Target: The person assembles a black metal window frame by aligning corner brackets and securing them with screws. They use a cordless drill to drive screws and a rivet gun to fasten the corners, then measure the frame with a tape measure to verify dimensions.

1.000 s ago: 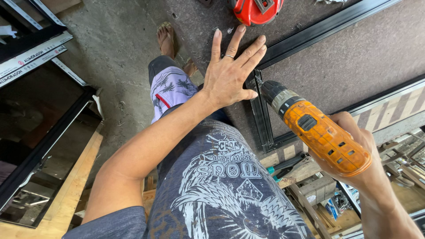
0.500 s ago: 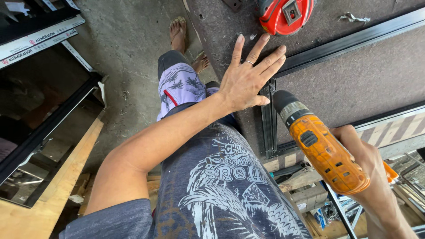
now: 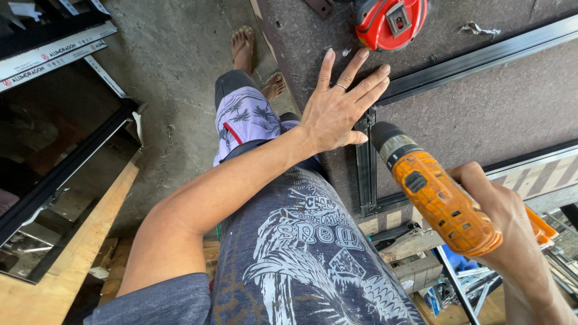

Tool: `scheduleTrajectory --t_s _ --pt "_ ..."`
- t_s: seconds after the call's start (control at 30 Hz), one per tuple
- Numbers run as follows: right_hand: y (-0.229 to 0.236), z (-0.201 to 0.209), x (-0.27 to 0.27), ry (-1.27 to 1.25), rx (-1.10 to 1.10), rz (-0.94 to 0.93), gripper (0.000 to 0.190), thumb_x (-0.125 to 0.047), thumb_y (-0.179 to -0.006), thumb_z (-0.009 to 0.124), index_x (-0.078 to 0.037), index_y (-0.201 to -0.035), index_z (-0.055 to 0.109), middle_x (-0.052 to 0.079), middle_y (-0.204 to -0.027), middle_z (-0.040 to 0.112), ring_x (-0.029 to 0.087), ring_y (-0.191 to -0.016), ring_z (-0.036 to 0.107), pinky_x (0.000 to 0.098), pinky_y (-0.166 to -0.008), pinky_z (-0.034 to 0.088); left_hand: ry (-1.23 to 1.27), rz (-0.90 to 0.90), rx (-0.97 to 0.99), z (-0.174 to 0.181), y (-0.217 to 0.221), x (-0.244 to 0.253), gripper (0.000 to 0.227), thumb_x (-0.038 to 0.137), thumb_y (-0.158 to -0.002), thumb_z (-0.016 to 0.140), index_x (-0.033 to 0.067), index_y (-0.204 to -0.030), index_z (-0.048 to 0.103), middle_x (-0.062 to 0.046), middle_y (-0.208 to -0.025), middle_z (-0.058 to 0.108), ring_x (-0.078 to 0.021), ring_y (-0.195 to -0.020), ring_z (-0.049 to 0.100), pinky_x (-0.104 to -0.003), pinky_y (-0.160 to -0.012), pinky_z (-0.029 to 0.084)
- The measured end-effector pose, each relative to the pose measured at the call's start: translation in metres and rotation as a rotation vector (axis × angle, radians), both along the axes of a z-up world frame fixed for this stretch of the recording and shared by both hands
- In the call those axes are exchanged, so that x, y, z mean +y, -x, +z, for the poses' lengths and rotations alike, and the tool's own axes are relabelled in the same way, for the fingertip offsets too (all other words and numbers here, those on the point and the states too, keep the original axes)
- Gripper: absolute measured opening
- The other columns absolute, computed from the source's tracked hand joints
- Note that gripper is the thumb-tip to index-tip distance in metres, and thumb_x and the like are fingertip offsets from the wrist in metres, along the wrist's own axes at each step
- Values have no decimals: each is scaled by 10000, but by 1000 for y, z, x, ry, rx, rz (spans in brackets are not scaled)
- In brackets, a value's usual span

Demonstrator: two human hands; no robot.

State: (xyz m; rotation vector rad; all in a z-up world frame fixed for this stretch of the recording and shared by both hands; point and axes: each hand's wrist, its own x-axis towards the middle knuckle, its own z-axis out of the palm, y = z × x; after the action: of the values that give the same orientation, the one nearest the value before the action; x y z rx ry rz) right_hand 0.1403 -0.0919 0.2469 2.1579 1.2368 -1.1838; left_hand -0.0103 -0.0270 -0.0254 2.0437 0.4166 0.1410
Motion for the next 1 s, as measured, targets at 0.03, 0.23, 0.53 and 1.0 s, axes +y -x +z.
scheduleTrajectory --t_s 0.03,0.23,0.53,1.0 --pt "1 -1 2 13 -9 -45 350 -180 -759 833 -37 -981 603 87 -730 689 221 -588 728 349 -504 545 1 -3 6 -1 0 1 1211 621 -577 885 146 -1590 425 -10 -1698 260 -352 -1580 34 -727 -1236 -59" --pt "9 0 12 146 -77 -123 359 -203 -775 836 -59 -995 592 78 -744 716 218 -585 733 338 -504 551 -19 -11 15 1 -1 2 1209 626 -590 880 144 -1596 413 -12 -1696 258 -360 -1575 33 -731 -1229 -56" --pt "13 2 12 45 -71 -150 375 -222 -745 827 -70 -989 586 122 -688 704 285 -622 732 400 -570 535 -40 -9 5 2 0 3 1224 625 -575 884 135 -1596 417 -16 -1694 258 -363 -1571 37 -737 -1219 -55" --pt "17 1 6 26 -76 -165 395 -219 -724 851 -59 -979 597 116 -700 706 262 -603 731 389 -549 530 -35 -6 2 -2 -1 -1 1224 628 -583 884 128 -1595 413 -24 -1695 256 -372 -1571 30 -734 -1218 -70"
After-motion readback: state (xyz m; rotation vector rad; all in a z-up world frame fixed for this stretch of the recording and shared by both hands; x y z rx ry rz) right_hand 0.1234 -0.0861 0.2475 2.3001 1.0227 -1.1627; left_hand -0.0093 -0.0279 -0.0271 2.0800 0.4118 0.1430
